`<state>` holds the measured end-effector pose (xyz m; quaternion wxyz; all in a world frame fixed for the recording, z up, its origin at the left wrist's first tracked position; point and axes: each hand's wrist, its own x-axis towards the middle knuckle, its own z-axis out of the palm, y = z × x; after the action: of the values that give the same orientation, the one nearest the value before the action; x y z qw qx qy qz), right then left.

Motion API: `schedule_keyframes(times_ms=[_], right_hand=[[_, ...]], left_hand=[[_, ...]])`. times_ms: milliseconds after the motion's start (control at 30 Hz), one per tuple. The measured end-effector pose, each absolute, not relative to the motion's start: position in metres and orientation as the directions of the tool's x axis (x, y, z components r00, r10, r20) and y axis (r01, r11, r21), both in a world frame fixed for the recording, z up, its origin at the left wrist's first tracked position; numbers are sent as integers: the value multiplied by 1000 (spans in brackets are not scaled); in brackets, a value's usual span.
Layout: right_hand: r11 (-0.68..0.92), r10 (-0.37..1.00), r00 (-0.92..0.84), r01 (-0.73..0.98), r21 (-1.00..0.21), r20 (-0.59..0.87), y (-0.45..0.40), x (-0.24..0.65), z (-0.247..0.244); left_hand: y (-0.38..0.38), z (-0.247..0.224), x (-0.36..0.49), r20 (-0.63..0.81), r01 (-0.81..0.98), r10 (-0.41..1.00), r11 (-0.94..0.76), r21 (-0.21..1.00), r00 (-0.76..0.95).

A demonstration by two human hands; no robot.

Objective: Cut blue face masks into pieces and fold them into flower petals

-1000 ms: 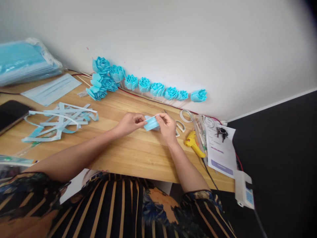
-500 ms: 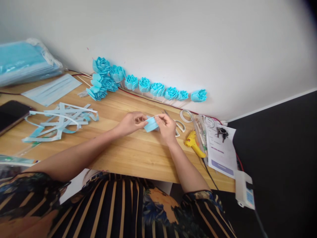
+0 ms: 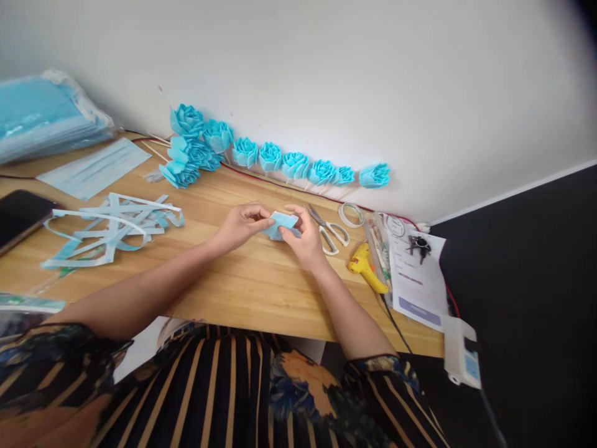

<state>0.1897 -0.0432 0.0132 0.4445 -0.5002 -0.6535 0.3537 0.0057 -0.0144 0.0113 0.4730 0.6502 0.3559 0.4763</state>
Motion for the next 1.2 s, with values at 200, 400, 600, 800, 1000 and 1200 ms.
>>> schedule_keyframes(times_ms=[200, 400, 600, 800, 1000, 1200], right_hand=[[274, 962, -83, 340, -900, 262, -33, 199, 10], [356, 930, -97, 471, -807, 353, -33, 198, 9], [428, 894, -156, 573, -700, 419, -34, 196, 6], [333, 941, -116, 473, -816, 317, -35, 192, 5], [269, 963, -109, 378, -886, 246, -36, 190, 6], [191, 978, -132, 254, -948, 162, -36, 190, 6]], left_hand=[[-8, 9, 1, 156, -86, 964, -140, 986, 215], [-6, 8, 0, 44, -116, 977, -20, 993, 211], [-6, 6, 2, -20, -290, 973, 89, 953, 231], [-3, 0, 4, -36, -436, 957, 165, 885, 289], [-1, 1, 5, -38, -401, 930, 194, 895, 366], [-3, -3, 4, -17, -337, 947, 131, 932, 322]])
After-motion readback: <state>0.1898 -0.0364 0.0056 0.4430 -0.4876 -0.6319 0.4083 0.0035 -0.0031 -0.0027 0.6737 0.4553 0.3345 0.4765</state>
